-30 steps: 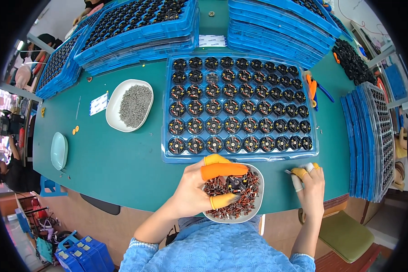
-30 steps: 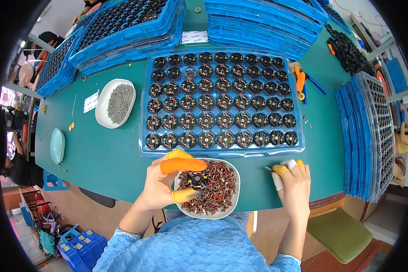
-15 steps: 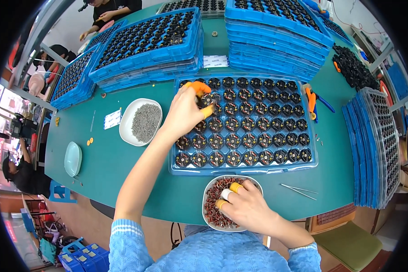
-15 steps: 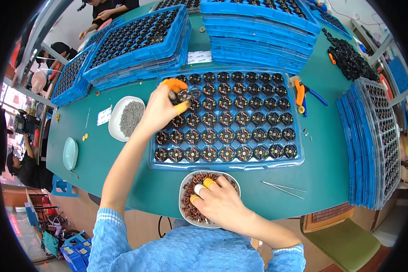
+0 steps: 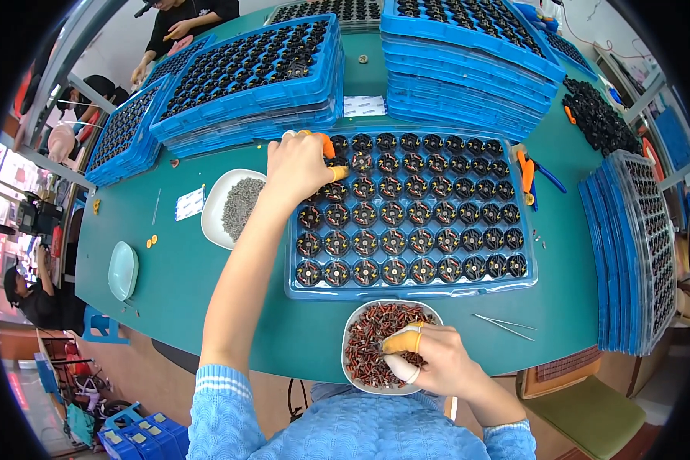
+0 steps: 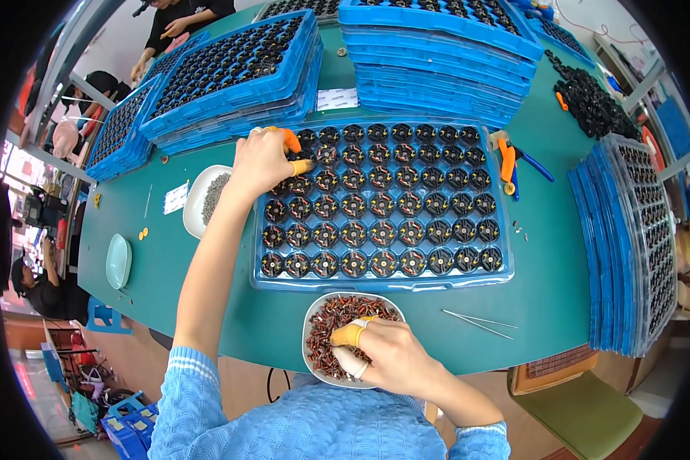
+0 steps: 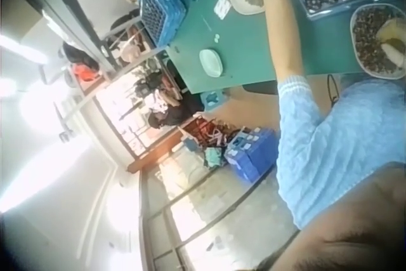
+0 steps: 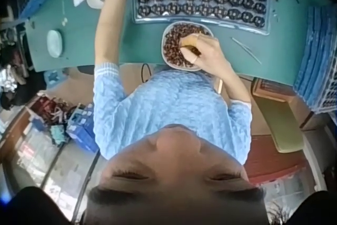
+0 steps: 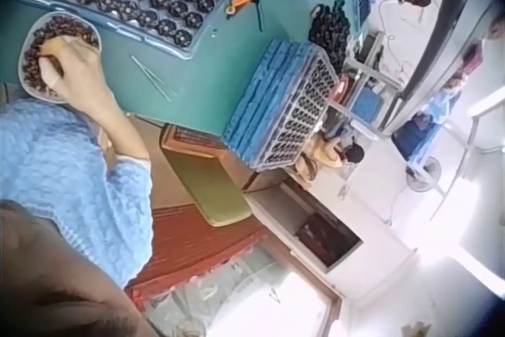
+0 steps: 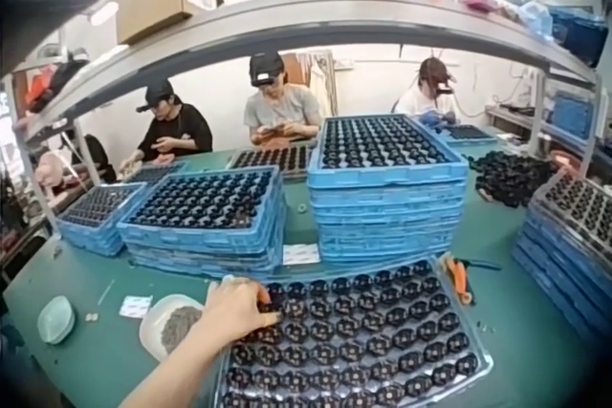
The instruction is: The person assembles electronic components by picking them from a bowl and placing them into a grid-like tray, using tweezers and wearing finger cots.
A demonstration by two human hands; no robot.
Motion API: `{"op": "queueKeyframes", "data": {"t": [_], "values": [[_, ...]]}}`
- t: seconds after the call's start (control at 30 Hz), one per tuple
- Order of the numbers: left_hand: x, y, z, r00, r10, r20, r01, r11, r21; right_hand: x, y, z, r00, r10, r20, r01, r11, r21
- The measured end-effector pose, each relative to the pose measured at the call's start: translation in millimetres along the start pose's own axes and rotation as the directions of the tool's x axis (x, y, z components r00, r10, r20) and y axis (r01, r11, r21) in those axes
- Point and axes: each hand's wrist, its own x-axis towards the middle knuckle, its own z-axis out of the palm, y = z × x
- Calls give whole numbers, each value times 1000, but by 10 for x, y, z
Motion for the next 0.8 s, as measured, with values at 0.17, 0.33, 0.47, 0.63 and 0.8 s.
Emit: {"op": "queueKeyframes", "data": {"t": [0.17,0.33,0.47,0.63,0.8], "values": [[-155,-59,-215,996,-38,79,57,963,-263,-12,36,20,980,196,-40,-157,877,454],[-942,252,-338,970,202,138,126,68,-990,-73,126,-49,942,335,18,-220,575,788],[-1524,370,-190,981,181,74,122,-269,-955,48,39,-20,943,331,-49,-147,542,828],[-1716,500,-89,992,103,70,104,-382,-918,9,96,10,977,205,51,-152,516,843],[-1723,560,-77,992,113,59,100,-403,-910,72,-34,64,943,334,-10,-169,503,848]]}}
